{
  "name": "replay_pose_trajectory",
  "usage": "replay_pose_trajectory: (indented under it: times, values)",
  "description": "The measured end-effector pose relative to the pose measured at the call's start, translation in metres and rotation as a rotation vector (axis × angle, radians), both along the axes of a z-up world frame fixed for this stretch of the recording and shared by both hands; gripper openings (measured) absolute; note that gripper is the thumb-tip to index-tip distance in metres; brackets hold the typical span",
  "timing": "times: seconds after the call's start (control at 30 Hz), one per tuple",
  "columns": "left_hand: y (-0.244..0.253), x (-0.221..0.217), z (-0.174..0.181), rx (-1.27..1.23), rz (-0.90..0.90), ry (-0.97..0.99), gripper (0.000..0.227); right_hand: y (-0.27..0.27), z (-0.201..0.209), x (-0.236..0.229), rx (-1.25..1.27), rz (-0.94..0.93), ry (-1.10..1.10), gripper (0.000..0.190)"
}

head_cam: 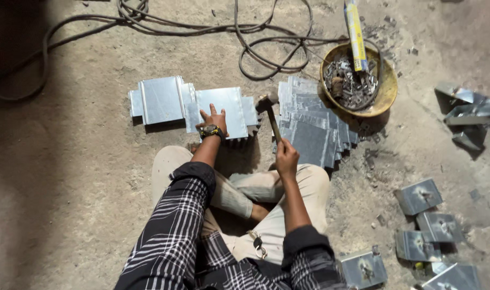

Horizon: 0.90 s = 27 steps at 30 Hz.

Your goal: The person sits on the floor and repeatedly strikes a stack of rectangular metal sheets with a hammer. They hold the sheets in place with one hand while striking them with the other, occasionally repositioning the stack.

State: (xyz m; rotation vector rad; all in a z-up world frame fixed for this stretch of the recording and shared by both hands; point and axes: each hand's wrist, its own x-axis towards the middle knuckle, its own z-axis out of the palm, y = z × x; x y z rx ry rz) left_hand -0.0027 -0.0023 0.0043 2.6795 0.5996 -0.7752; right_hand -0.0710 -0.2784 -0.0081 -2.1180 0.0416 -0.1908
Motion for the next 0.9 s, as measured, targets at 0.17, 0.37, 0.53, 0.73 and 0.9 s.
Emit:
replay_pose_trajectory:
  times: [0.17,0.37,0.53,0.73,0.9]
  values:
    - [0.001,0.006,-0.004,0.012,0.024,-0.028,0.116,-0.006,-0.009,-0.008,0.092,0.053,-0.064,0.026]
    - [0.002,0.003,-0.001,-0.011,0.03,0.003,0.115,0.0,0.0,-0.007,-0.08,0.019,-0.068,0.021]
    - [-0.002,0.004,-0.003,0.011,0.013,0.004,0.117,-0.014,0.007,-0.021,0.092,-0.02,-0.035,0.03]
    - [0.0,0.003,-0.005,0.013,0.006,0.01,0.115,-0.01,-0.018,-0.003,-0.124,0.092,-0.161,0.023]
    - [-0.003,-0.003,-0.017,0.037,-0.002,-0.013,0.114,-0.015,-0.041,-0.013,0.09,0.003,0.025,0.027]
